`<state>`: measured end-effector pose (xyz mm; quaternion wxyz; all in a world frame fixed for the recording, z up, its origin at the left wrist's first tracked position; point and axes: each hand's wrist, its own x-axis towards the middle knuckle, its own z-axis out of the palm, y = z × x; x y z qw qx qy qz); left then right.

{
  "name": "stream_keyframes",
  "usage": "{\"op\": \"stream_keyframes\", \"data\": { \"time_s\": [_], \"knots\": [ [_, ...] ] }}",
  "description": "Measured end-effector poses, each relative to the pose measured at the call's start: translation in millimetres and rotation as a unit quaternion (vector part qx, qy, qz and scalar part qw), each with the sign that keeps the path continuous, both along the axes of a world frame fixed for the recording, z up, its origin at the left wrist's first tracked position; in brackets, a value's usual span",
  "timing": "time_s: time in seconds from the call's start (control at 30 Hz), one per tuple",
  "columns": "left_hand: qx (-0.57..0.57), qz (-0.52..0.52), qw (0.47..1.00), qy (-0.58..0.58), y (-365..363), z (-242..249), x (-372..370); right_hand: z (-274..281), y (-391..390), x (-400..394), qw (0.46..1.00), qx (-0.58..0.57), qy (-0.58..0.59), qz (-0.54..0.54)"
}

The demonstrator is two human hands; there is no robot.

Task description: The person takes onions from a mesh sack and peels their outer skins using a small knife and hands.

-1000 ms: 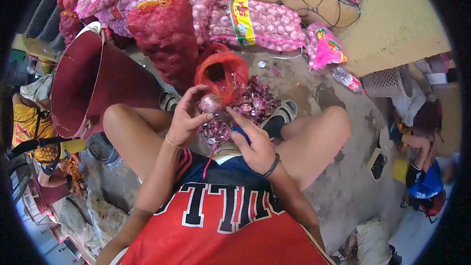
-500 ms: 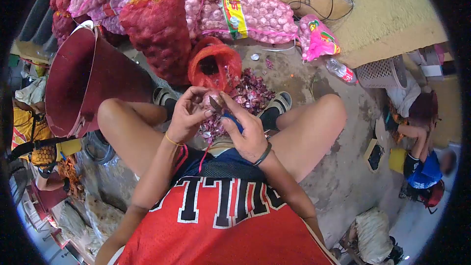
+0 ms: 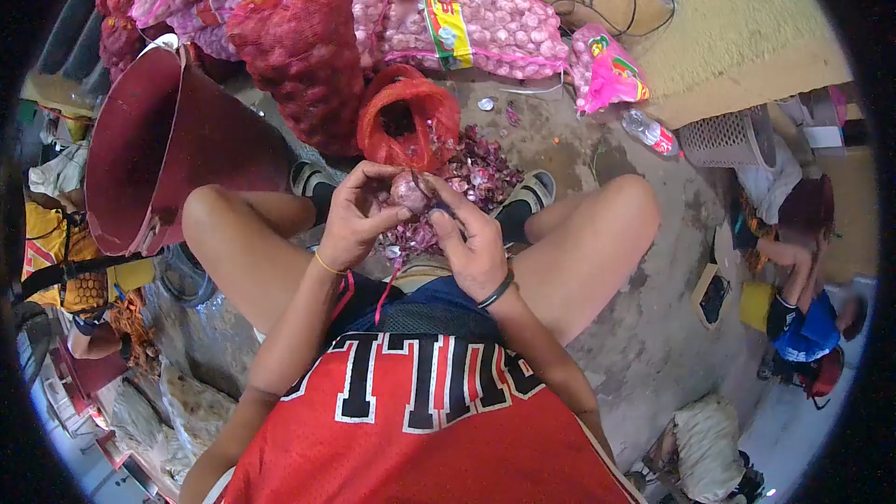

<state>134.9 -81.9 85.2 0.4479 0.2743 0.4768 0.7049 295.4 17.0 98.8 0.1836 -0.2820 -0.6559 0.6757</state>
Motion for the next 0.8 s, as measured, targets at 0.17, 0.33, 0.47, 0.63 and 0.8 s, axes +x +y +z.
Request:
{"op": "stream_keyframes", "data": {
  "time_s": [0.17,0.33,0.47,0.63,0.8],
  "knots": [
    [0.003,-0.014,0.999,0.041,-0.2,11.2,-0.7,0.6,-0.7,1.1,0.966,-0.232,0.117,-0.010],
    [-0.005,-0.028,0.985,-0.169,2.9,5.1,-3.7,4.9,-4.4,-0.2,0.958,-0.253,0.133,-0.020],
    [-0.044,-0.023,0.997,-0.051,5.9,7.8,-0.4,-0.7,-7.4,0.9,0.970,-0.213,0.114,0.022],
    [-0.026,-0.060,0.993,-0.099,-1.2,5.2,-7.5,8.6,13.0,4.1,0.970,-0.215,0.106,-0.041],
    [0.006,-0.034,0.985,-0.169,-1.9,6.2,-9.6,0.8,22.3,5.8,0.984,-0.156,0.041,-0.075]
  ]
}}
